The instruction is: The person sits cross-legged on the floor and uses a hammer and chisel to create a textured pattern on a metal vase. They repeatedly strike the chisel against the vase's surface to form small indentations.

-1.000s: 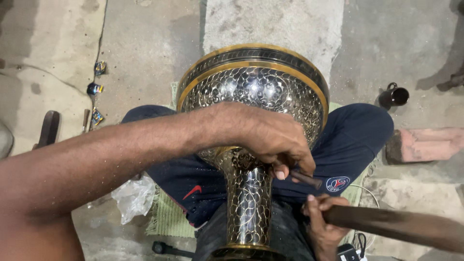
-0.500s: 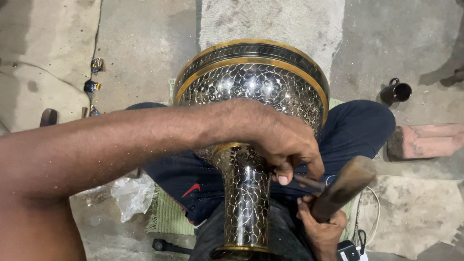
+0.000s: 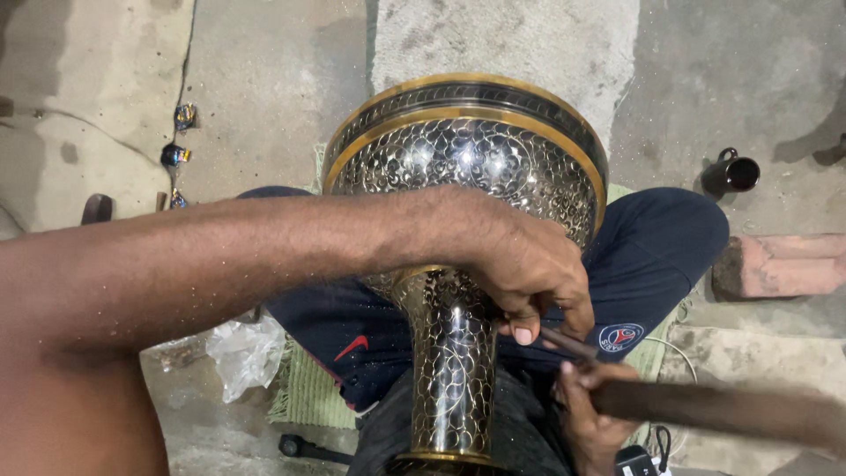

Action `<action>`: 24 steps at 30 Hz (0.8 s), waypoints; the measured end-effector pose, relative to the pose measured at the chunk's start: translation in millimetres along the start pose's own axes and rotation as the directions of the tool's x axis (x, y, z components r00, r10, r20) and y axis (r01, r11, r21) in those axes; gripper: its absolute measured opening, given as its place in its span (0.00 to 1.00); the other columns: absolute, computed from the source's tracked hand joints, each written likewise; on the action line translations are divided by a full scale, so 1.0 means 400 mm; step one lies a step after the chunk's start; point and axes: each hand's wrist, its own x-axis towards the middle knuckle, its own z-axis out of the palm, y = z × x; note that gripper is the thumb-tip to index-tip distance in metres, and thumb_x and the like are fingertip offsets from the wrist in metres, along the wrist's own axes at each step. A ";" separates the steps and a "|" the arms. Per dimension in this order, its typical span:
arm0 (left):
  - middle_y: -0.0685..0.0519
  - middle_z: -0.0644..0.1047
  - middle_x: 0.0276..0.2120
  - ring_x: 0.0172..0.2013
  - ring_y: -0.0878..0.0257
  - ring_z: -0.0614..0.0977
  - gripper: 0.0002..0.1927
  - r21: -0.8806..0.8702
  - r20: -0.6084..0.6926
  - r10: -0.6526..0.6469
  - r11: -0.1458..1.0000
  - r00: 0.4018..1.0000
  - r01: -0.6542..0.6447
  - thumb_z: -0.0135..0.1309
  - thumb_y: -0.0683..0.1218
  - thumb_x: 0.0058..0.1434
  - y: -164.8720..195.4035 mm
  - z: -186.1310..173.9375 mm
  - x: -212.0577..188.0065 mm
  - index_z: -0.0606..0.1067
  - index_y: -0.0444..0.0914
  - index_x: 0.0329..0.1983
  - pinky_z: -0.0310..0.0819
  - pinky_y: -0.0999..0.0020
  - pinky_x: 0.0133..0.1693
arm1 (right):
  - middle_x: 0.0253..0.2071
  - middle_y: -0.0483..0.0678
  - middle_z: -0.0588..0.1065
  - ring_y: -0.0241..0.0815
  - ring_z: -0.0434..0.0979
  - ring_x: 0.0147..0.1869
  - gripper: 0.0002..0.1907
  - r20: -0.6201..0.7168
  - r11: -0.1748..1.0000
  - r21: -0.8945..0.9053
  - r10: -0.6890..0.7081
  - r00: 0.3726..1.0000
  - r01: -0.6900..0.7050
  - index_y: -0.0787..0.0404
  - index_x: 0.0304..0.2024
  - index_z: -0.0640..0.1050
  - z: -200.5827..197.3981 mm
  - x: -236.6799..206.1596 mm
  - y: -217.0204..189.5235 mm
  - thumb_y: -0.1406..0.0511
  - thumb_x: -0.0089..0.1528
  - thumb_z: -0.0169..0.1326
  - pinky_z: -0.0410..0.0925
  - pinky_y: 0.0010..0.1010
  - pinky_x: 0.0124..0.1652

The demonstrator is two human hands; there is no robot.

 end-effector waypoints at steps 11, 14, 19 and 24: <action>0.63 0.85 0.27 0.30 0.72 0.87 0.12 -0.062 0.158 -0.125 0.989 0.980 0.136 0.59 0.52 0.57 0.016 -0.020 0.001 0.79 0.48 0.44 0.82 0.64 0.40 | 0.37 0.49 0.73 0.36 0.74 0.38 0.17 0.021 0.981 -0.127 -0.146 0.989 0.147 0.63 0.46 0.71 -0.003 0.022 -0.013 0.81 0.58 0.58 0.70 0.24 0.42; 0.63 0.85 0.26 0.29 0.72 0.87 0.12 -0.090 0.168 -0.124 0.986 0.978 0.140 0.59 0.51 0.58 0.010 -0.017 0.000 0.79 0.48 0.45 0.83 0.65 0.40 | 0.31 0.43 0.75 0.29 0.76 0.29 0.15 0.103 0.981 0.156 -0.130 0.986 0.113 0.56 0.45 0.71 -0.002 0.018 -0.010 0.78 0.64 0.59 0.72 0.15 0.29; 0.63 0.84 0.26 0.29 0.72 0.86 0.13 -0.101 0.156 -0.068 0.991 0.985 0.084 0.59 0.51 0.58 -0.001 -0.016 -0.001 0.79 0.47 0.46 0.82 0.65 0.40 | 0.35 0.42 0.73 0.31 0.74 0.35 0.18 0.000 0.998 0.006 -0.065 0.998 0.065 0.60 0.48 0.71 -0.012 0.013 -0.004 0.77 0.60 0.61 0.70 0.19 0.37; 0.63 0.84 0.26 0.29 0.72 0.86 0.13 -0.110 0.158 -0.027 0.993 0.987 0.045 0.59 0.51 0.58 -0.008 -0.017 0.000 0.78 0.46 0.46 0.81 0.64 0.40 | 0.34 0.43 0.72 0.30 0.68 0.33 0.14 -0.004 0.978 -0.154 -0.142 0.990 0.139 0.60 0.42 0.73 -0.031 0.015 0.001 0.77 0.59 0.63 0.64 0.19 0.36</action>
